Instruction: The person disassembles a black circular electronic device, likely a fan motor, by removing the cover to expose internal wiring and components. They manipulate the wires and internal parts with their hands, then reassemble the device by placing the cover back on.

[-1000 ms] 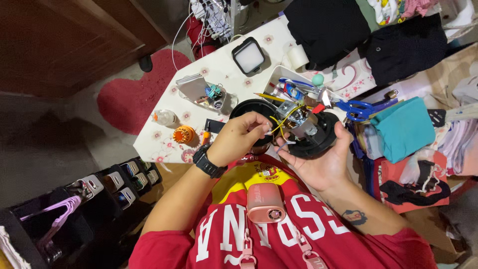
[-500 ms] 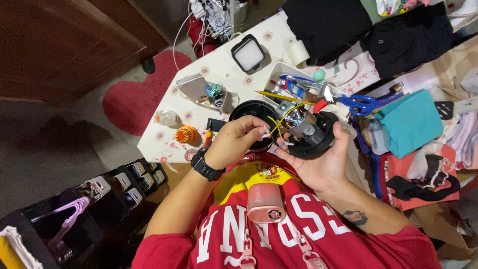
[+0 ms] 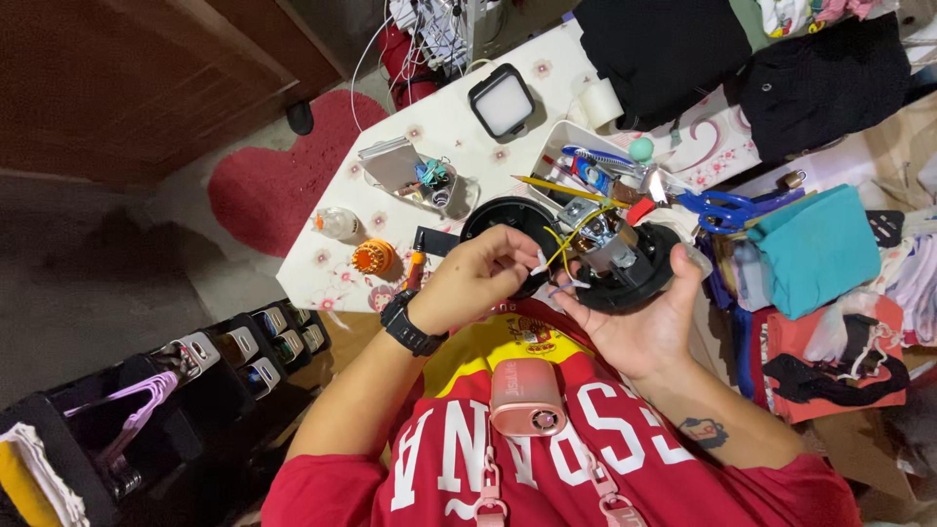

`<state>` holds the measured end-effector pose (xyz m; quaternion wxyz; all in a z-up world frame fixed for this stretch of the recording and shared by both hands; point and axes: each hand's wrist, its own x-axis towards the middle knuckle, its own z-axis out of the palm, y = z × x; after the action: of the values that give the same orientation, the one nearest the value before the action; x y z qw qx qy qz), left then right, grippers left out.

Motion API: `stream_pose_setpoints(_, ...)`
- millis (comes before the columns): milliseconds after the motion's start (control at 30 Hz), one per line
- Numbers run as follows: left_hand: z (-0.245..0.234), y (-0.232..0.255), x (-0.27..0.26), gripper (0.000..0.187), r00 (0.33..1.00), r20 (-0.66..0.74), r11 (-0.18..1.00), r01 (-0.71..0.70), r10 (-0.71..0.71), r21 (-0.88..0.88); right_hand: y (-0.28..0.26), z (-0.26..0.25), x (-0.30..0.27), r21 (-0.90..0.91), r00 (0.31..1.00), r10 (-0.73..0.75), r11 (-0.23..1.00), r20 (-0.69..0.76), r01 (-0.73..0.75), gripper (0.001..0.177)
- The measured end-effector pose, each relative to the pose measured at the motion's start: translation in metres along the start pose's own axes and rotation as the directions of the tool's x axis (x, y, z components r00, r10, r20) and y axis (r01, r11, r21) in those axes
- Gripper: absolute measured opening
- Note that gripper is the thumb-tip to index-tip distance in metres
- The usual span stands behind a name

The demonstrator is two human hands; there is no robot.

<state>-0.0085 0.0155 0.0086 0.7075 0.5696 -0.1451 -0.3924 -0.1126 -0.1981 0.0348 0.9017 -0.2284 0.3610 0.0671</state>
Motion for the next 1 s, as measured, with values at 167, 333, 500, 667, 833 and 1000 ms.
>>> stream_pose_setpoints(167,0.007,0.006,-0.008,0.025,0.996,-0.069,0.946,-0.032,0.057,0.321,0.000,-0.001,-0.003,0.002,1.000,-0.006,1.000,0.015,0.006,0.081)
stream_pose_setpoints(333,0.016,0.004,-0.012,0.022,0.977,-0.122,0.888,-0.105,0.177,0.447,0.001,-0.002,-0.005,0.009,1.000,-0.001,1.000,0.029,0.000,0.081)
stream_pose_setpoints(500,0.020,-0.003,-0.015,0.023,0.960,-0.169,0.875,-0.120,0.222,0.469,0.002,-0.002,-0.010,0.021,0.999,-0.006,1.000,0.047,0.005,0.081)
stream_pose_setpoints(667,0.022,-0.010,-0.018,0.016,0.933,-0.159,0.844,-0.208,0.323,0.494,0.006,-0.001,-0.013,-0.004,1.000,-0.009,1.000,-0.014,0.009,0.080)
stream_pose_setpoints(833,0.021,-0.012,-0.020,0.015,0.908,-0.156,0.801,-0.249,0.389,0.544,0.008,-0.002,-0.014,-0.016,0.999,-0.025,1.000,-0.024,0.025,0.080)
stream_pose_setpoints(1000,0.022,-0.011,-0.021,0.014,0.901,-0.157,0.796,-0.263,0.404,0.545,0.008,-0.003,-0.014,-0.011,1.000,-0.019,1.000,-0.019,0.019,0.079)
